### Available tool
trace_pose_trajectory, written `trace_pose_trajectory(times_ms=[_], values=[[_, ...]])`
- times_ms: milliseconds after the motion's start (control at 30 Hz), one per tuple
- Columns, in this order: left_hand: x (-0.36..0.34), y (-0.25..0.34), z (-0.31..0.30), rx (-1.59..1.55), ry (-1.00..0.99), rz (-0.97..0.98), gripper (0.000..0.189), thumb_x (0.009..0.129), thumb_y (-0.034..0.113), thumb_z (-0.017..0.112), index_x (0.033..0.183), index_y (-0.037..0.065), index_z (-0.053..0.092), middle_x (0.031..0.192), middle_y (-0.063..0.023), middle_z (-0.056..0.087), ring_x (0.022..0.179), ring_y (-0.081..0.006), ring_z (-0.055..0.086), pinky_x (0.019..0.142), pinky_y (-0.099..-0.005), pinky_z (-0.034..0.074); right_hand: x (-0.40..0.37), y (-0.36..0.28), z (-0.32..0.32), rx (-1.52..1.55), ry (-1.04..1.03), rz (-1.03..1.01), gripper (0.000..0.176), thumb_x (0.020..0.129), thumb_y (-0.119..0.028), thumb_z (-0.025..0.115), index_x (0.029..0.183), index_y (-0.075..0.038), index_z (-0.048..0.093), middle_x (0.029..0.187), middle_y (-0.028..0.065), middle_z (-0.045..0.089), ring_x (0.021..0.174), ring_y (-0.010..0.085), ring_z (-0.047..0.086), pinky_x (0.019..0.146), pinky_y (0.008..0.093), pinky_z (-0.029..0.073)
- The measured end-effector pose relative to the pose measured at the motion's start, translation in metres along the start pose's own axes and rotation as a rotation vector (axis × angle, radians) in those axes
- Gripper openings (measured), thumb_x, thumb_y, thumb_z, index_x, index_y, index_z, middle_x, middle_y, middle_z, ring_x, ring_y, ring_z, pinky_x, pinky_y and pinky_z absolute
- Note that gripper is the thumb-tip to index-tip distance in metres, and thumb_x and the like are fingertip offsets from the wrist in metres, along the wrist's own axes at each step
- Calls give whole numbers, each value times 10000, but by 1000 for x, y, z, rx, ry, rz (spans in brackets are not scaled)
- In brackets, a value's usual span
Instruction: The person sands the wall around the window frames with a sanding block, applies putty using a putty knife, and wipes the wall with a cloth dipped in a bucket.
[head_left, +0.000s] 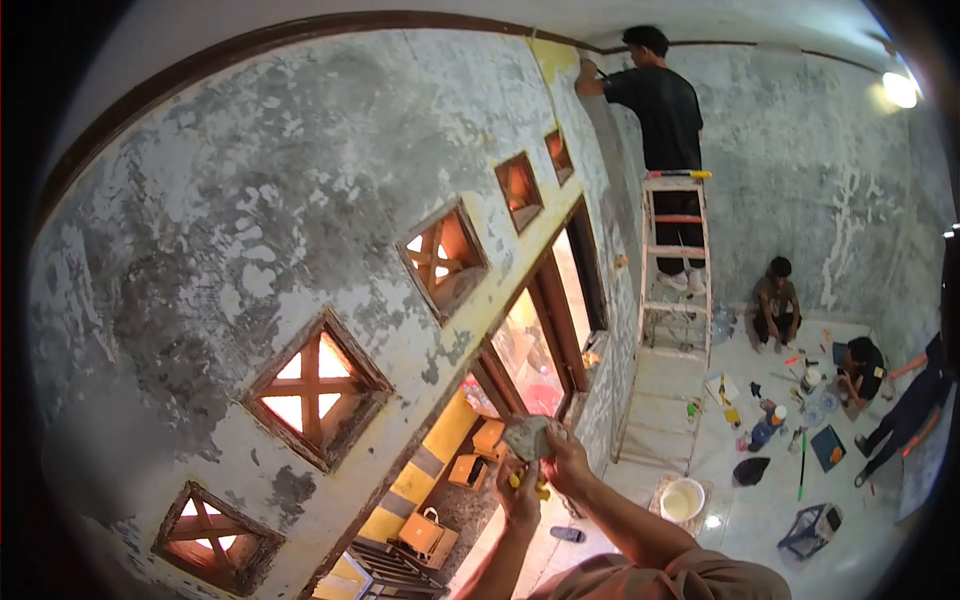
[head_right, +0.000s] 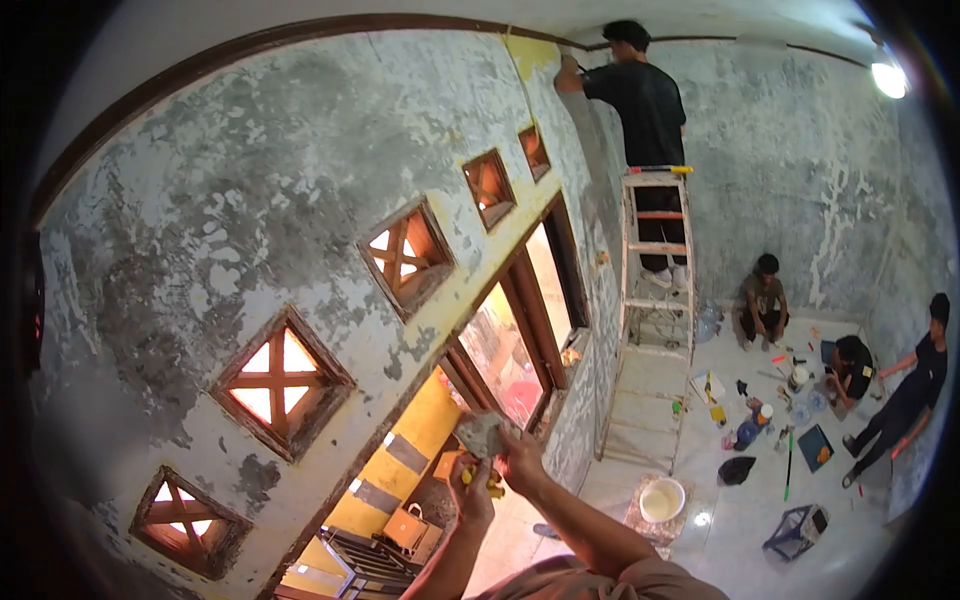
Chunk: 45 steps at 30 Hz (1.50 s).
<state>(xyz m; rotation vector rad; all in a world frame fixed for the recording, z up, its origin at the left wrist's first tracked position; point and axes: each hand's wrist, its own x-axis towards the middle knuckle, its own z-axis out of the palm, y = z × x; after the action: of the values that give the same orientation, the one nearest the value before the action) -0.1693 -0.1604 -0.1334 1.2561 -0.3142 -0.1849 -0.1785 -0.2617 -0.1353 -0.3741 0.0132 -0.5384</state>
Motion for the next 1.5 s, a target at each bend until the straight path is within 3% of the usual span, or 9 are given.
trace_pose_trajectory(times_ms=[567,833,967,1133,1233,1300,1400,1467,1500], values=[[27,-32,-43,-66,-4,-364,108,867,70,656,957,63,595,753,-21,570,676,-98,549,549,-231,438,8,-40,12,-506,139,65,383,995,-287,488,1247,-2,537,1188,74,611,1122,176,565,969,327,430],[46,36,-193,220,623,297,193,777,59,601,954,105,541,774,15,495,689,-110,497,596,-250,450,99,-22,-38,-484,-55,7,351,982,-194,483,1263,11,527,1369,102,493,1313,196,416,1113,321,284],[26,136,-200,417,747,560,122,837,133,632,873,84,526,712,22,441,639,-89,446,558,-222,370,141,-56,24,-986,273,200,451,974,-404,468,1146,-11,608,958,101,670,931,147,581,831,300,439],[25,158,-223,364,662,446,164,883,184,601,901,27,555,590,26,397,535,-72,375,506,-216,324,244,-36,22,-979,-11,-238,505,991,-442,439,1335,-84,533,1364,214,499,1296,233,460,1060,316,351],[17,160,-228,507,630,458,246,925,262,550,940,16,548,594,17,425,530,-79,391,511,-220,352,305,-37,11,-1366,19,91,588,982,-507,380,1339,-55,503,1116,252,631,1037,310,631,883,407,472],[19,161,-207,405,654,445,296,943,296,529,999,5,536,603,22,414,531,-81,386,510,-220,360,321,-19,11,-1123,-14,-270,599,978,-471,382,1365,-15,429,968,251,653,891,373,656,788,460,486],[14,145,-245,349,614,489,311,954,318,512,1084,37,538,758,6,479,552,-85,402,504,-219,365,319,59,29,-1500,185,-279,901,846,-518,572,1475,8,198,1522,278,159,1414,405,179,1104,558,225],[26,125,-269,1096,563,1127,318,935,325,525,1073,39,540,748,0,449,567,-83,393,517,-223,361,269,64,62,-1466,151,-215,1081,795,-649,556,1495,19,74,1553,266,44,1446,403,45,1106,618,113],[18,139,-258,444,728,517,327,926,321,530,1072,29,542,697,-7,452,558,-86,382,515,-218,362,267,47,67,-1508,103,-113,1086,800,-663,535,1488,38,73,1554,266,40,1449,392,52,1114,603,103]])
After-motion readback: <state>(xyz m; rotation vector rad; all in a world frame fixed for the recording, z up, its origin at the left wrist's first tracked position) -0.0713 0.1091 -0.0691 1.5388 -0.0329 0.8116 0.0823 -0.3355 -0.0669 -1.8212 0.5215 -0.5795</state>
